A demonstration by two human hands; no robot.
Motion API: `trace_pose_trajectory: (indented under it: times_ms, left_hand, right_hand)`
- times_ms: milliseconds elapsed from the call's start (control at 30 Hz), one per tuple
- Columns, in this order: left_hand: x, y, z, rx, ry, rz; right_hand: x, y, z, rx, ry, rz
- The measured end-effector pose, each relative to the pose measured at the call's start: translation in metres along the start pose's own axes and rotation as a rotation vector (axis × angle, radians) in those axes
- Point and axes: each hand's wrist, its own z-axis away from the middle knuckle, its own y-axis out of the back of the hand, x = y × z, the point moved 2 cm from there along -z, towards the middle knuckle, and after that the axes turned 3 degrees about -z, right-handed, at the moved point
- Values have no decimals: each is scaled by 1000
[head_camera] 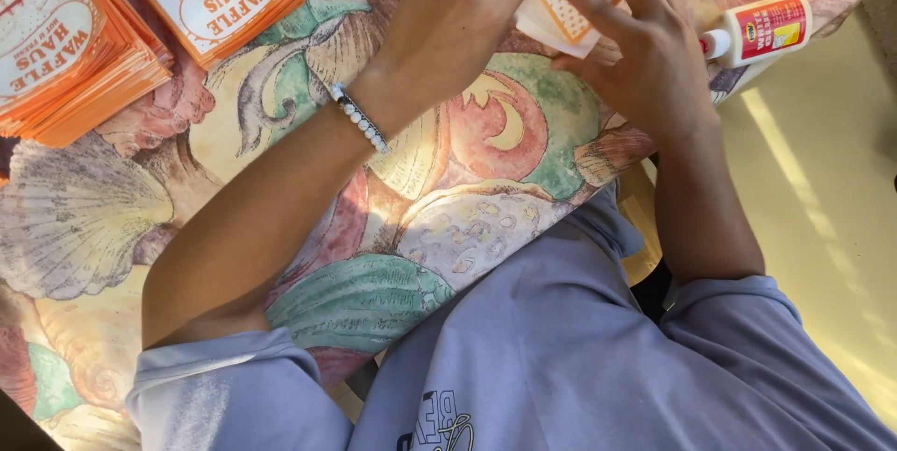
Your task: Applying glue to paper templates and folding them to assemble small bags.
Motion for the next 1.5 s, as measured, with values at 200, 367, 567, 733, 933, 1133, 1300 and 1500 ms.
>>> trace_pose_trajectory:
  times_ms: [200, 367, 567, 733, 933, 1133, 1300, 1500]
  left_hand:
    - [5, -15, 13, -227, 133, 335]
    - [6, -17, 16, -232, 200, 372]
    - [4, -5, 11, -211, 158, 161]
    - [9, -2, 9, 101, -4, 153]
    - [13, 10, 6, 128, -169, 15]
    - [2, 11, 7, 226, -167, 76]
    - [-4, 3, 14, 34, -245, 75]
    - [-5, -7, 15, -143, -247, 405]
  right_hand:
    - [18, 15, 8, -42, 12, 28]
    - [37, 11, 18, 131, -3, -35]
    - [25, 14, 18, 291, -80, -102]
    - [20, 11, 35, 276, -354, -189]
    - [11, 19, 31, 192, -710, -557]
    - [23, 19, 24, 245, -748, -744]
    - [73, 11, 31, 225, -851, -198]
    - [75, 15, 40, 121, -697, 62]
